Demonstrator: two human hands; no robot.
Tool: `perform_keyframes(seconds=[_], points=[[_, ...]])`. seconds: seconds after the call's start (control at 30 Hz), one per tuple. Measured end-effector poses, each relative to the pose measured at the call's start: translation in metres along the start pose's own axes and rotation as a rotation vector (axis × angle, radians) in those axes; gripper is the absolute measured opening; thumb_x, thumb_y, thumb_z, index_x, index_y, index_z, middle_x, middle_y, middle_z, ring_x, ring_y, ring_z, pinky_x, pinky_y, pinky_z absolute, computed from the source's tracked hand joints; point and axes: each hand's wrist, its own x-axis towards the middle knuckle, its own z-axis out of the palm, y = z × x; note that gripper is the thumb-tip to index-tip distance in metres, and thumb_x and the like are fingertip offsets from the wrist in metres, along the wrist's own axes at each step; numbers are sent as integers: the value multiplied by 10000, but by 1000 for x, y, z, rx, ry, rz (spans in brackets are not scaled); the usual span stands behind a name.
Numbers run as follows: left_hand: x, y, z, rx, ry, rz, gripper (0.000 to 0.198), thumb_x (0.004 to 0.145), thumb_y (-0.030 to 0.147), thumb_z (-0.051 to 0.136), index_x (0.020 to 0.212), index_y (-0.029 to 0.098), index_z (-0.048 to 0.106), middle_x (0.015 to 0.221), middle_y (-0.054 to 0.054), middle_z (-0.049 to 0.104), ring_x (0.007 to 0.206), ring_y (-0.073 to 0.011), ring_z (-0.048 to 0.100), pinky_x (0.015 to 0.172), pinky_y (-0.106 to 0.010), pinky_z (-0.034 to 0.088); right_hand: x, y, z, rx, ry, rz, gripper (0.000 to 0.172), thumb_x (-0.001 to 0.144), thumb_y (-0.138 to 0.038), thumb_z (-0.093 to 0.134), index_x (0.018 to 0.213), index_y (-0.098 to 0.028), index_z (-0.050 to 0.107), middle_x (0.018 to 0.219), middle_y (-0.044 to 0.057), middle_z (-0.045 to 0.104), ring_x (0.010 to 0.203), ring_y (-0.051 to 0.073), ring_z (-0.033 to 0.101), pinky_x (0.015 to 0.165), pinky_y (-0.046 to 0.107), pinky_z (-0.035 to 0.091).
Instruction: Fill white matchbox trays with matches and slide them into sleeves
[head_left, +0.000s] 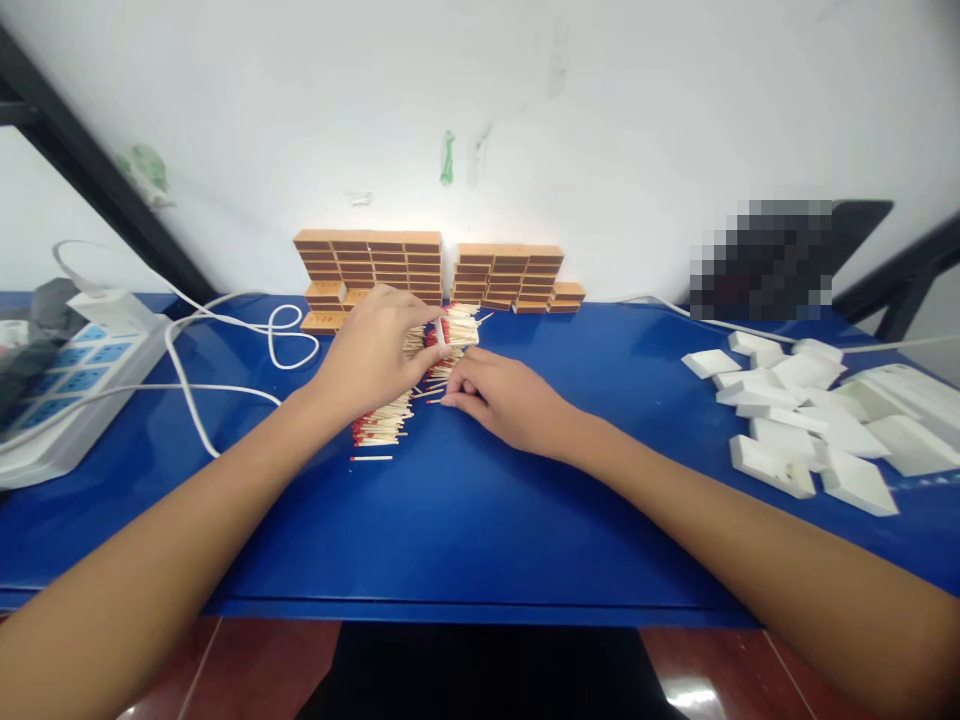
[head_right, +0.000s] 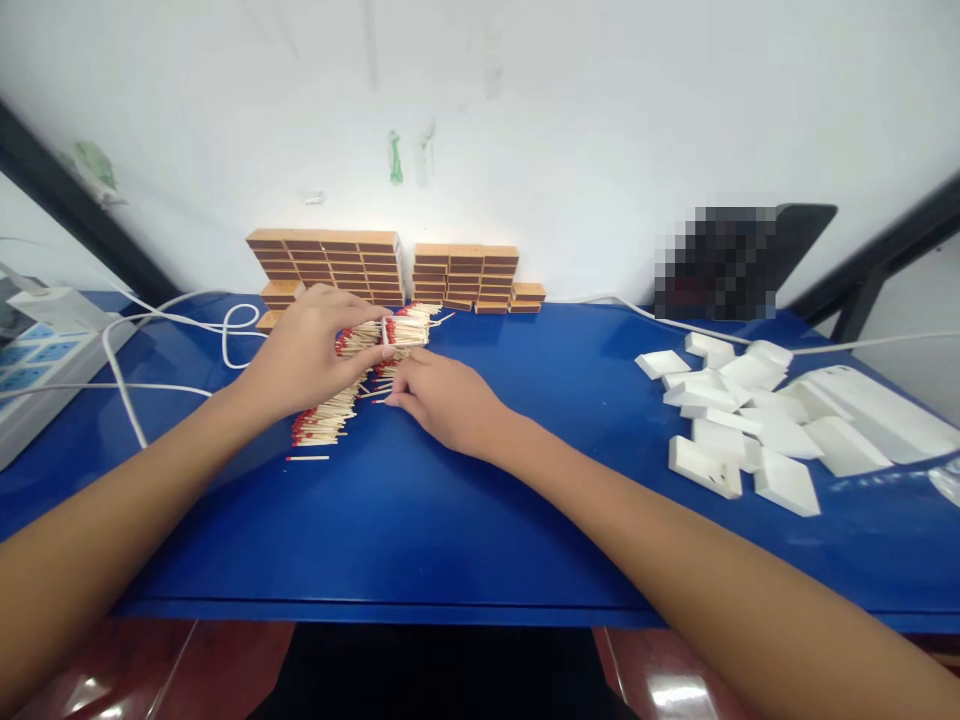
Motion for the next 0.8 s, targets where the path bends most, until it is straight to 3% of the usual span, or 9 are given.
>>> perform_keyframes(seconds=[0.23, 0.53, 0.8], points=[[0, -3, 2, -11, 16, 19, 323, 967, 411, 691, 1198, 213, 798, 1124, -115, 789, 1107, -343, 656, 1038, -536, 475, 5, -7, 12, 57, 67, -67, 24, 1033, -200, 669, 1014, -199, 657, 1111, 57, 667, 897, 175, 598, 832, 317, 446], [0, -7, 3, 10, -3, 29, 330, 971, 425, 693, 1198, 209, 796, 1122, -118, 790, 1114, -338, 667, 1032, -515, 481, -2, -2, -2, -1, 5, -37, 101, 1049, -221, 650, 952, -196, 637, 1002, 46, 633, 851, 182, 576, 803, 314, 425], [-1, -5, 9, -113, -34, 105, 406, 979, 534, 703, 1191, 205, 813, 1140, -114, 799, 1070, -311, 695, 1017, -476, 505, -2, 23, -22, -46, 363, 12, 67, 1024, -217, 648, 960, -198, 651, 978, 46, 631, 821, 185, 553, 739, 313, 394]])
